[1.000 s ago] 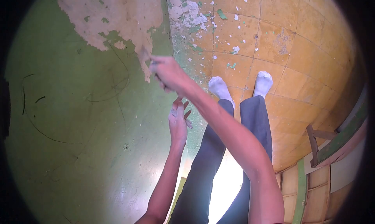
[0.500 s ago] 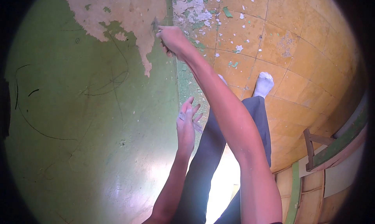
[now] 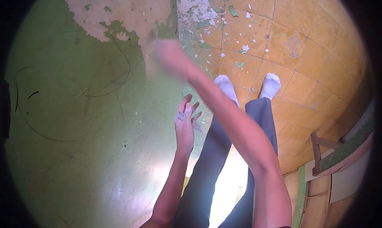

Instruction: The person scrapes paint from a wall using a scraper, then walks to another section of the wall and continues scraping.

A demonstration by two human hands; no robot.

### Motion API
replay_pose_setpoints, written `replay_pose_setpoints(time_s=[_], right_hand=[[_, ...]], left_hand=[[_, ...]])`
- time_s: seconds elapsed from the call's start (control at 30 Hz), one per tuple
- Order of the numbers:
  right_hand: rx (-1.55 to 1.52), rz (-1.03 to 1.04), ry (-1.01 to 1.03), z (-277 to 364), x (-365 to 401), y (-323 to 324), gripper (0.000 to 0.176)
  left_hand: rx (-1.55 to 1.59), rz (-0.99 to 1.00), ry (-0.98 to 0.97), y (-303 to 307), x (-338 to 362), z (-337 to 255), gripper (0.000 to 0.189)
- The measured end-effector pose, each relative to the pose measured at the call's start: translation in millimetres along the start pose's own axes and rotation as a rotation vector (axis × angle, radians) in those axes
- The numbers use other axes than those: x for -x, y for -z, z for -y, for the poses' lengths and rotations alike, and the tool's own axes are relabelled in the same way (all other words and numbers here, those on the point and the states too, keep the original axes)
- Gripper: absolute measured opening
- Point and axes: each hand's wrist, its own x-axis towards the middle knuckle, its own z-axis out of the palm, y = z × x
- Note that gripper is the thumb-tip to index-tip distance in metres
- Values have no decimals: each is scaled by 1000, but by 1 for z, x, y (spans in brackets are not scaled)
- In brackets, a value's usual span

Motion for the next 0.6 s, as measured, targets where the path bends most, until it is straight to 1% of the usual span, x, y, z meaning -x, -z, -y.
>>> replay_pose_setpoints(time_s=[0.07,0.1,0.13,0.17,0.2,0.23,0.3,0.33,0.4,0.43,0.5,0.53,0.6], right_hand=[[12,26,-72,9,41,-14,42],[11,37,-113,9,49,-17,46],[29,37,-75,1,34,-11,54],[48,-13,-70,-8,9,-5,53],[71,-66,-58,-15,-20,3,53],[94,-118,-36,-19,-36,6,52],[187,-158,-26,-21,-35,1,51],[243,-176,-26,-22,-31,-1,51],[340,-141,98,-36,3,1,52],[386,-120,169,-42,22,1,52],[515,-210,216,-50,54,4,52],[453,-249,234,-53,63,4,52],[321,-328,258,-60,77,3,52]], left_hand=[[-48,-26,17,4,-5,-3,55],[-36,-22,-26,7,-8,0,54],[-26,-18,-64,11,-12,6,54],[-17,-20,-103,15,-14,8,54],[-23,-54,-44,18,-13,-1,54],[-54,-67,-59,22,-18,-8,54],[-120,-92,-84,30,-29,-23,55],[-10,-48,-102,32,-41,-30,55],[212,43,-134,36,-72,-37,54],[272,125,-71,36,-82,-39,50],[387,294,45,37,-97,-45,42],[419,294,38,29,-94,-43,34],[377,299,63,25,-91,-40,33]])
